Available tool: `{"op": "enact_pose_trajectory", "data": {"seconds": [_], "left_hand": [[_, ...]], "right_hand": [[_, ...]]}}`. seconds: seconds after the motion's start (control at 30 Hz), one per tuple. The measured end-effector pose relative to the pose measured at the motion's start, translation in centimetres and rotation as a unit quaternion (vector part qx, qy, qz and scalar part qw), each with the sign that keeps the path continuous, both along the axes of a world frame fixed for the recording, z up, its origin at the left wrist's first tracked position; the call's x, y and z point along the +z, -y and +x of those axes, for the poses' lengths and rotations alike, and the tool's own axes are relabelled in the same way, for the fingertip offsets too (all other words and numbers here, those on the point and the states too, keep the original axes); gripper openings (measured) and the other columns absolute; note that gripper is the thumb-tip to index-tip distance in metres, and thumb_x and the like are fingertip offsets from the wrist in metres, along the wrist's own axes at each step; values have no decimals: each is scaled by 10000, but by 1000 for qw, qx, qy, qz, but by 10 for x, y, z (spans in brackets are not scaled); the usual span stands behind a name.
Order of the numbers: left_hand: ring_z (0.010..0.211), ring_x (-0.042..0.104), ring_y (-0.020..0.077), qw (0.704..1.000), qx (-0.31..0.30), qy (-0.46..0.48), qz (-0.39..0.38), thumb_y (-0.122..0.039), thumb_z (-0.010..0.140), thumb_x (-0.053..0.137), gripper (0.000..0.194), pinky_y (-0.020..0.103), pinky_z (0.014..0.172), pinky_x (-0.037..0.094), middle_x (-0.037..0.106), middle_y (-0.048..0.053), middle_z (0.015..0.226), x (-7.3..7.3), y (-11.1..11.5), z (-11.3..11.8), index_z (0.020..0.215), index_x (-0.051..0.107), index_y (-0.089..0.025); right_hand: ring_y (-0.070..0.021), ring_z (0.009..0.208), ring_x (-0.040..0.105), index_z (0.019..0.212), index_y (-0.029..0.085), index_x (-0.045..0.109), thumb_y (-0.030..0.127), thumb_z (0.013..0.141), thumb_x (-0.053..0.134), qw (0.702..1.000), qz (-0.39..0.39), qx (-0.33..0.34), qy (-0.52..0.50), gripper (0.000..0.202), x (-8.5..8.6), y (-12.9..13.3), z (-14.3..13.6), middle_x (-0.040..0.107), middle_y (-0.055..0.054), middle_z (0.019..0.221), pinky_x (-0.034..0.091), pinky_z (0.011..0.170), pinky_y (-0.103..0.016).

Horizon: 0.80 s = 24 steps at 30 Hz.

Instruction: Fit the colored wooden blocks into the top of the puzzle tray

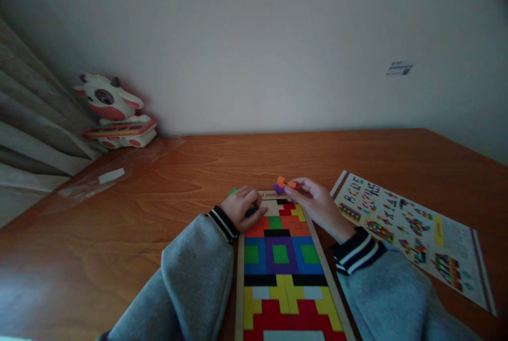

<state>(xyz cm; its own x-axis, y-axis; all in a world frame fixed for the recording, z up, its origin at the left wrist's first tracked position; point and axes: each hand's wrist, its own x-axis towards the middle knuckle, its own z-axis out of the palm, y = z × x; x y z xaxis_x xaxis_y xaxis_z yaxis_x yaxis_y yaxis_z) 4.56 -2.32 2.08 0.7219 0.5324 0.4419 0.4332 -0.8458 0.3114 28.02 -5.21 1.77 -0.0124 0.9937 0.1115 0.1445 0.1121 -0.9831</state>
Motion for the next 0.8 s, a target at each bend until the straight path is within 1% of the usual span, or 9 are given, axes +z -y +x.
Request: {"op": "enact_pose_trajectory", "data": {"seconds": [0.1, 0.17, 0.27, 0.37, 0.43, 0.5, 0.67, 0.73, 0.8], "left_hand": [[650, 530, 140, 999, 28, 37, -10, -314, 899, 488, 155, 253, 609, 452, 561, 23, 712, -4, -1, -1, 816, 502, -183], [601, 535, 114, 994, 64, 77, -34, -324, 902, 506, 152, 220, 563, 441, 581, 8, 706, -7, -3, -2, 845, 520, -184], [554, 544, 92, 977, 144, 139, -70, -360, 900, 539, 176, 193, 538, 437, 602, -16, 678, -9, -9, -6, 888, 538, -184], [547, 554, 95, 955, 234, 172, -63, -383, 907, 524, 207, 194, 543, 438, 603, -21, 653, -10, -19, -16, 912, 558, -179], [529, 543, 101, 945, 280, 161, -55, -402, 903, 520, 236, 202, 528, 425, 594, -18, 632, -11, -25, -24, 880, 581, -175], [536, 546, 109, 947, 292, 125, -56, -428, 890, 531, 271, 213, 535, 425, 616, -5, 653, -12, -31, -32, 834, 598, -172], [565, 557, 123, 956, 276, 76, -64, -459, 895, 508, 320, 226, 553, 433, 633, 11, 668, -13, -37, -48, 822, 630, -173], [563, 551, 124, 963, 255, 60, -62, -451, 900, 502, 316, 229, 553, 434, 627, 12, 662, -13, -37, -51, 832, 632, -171], [613, 569, 136, 973, 221, 39, -46, -436, 896, 514, 295, 248, 605, 458, 637, 21, 698, -12, -37, -54, 847, 636, -172]], "right_hand": [[-206, 809, 689, 949, 190, 598, 490, 762, 677, 998, 15, -62, -5, 362, -3, -7, 16, 717, -76, 944, 563, 750, -348], [-227, 829, 686, 941, 185, 604, 520, 751, 673, 992, 37, -115, 20, 391, -7, -12, 30, 715, -98, 962, 570, 732, -361], [-244, 805, 687, 962, 186, 622, 541, 757, 651, 972, 55, -193, 125, 410, -13, -16, 50, 723, -111, 943, 567, 721, -382], [-258, 821, 688, 963, 185, 641, 496, 780, 626, 955, 46, -220, 195, 360, -17, -18, 64, 726, -115, 933, 555, 743, -401], [-261, 851, 685, 960, 182, 650, 461, 788, 619, 952, 37, -221, 208, 329, -19, -19, 70, 725, -112, 944, 545, 771, -407], [-255, 847, 686, 966, 177, 653, 455, 796, 611, 955, 31, -215, 200, 330, -19, -20, 73, 724, -108, 947, 547, 764, -399], [-234, 777, 676, 967, 179, 659, 509, 783, 620, 974, 14, -173, 146, 379, -16, -18, 69, 727, -87, 889, 548, 663, -357], [-217, 740, 666, 991, 185, 658, 534, 799, 597, 983, 4, -136, 124, 403, -12, -17, 64, 727, -78, 876, 535, 633, -336], [-211, 731, 659, 994, 187, 663, 543, 824, 567, 986, 4, -98, 135, 405, -9, -15, 59, 727, -71, 864, 515, 626, -323]]}}
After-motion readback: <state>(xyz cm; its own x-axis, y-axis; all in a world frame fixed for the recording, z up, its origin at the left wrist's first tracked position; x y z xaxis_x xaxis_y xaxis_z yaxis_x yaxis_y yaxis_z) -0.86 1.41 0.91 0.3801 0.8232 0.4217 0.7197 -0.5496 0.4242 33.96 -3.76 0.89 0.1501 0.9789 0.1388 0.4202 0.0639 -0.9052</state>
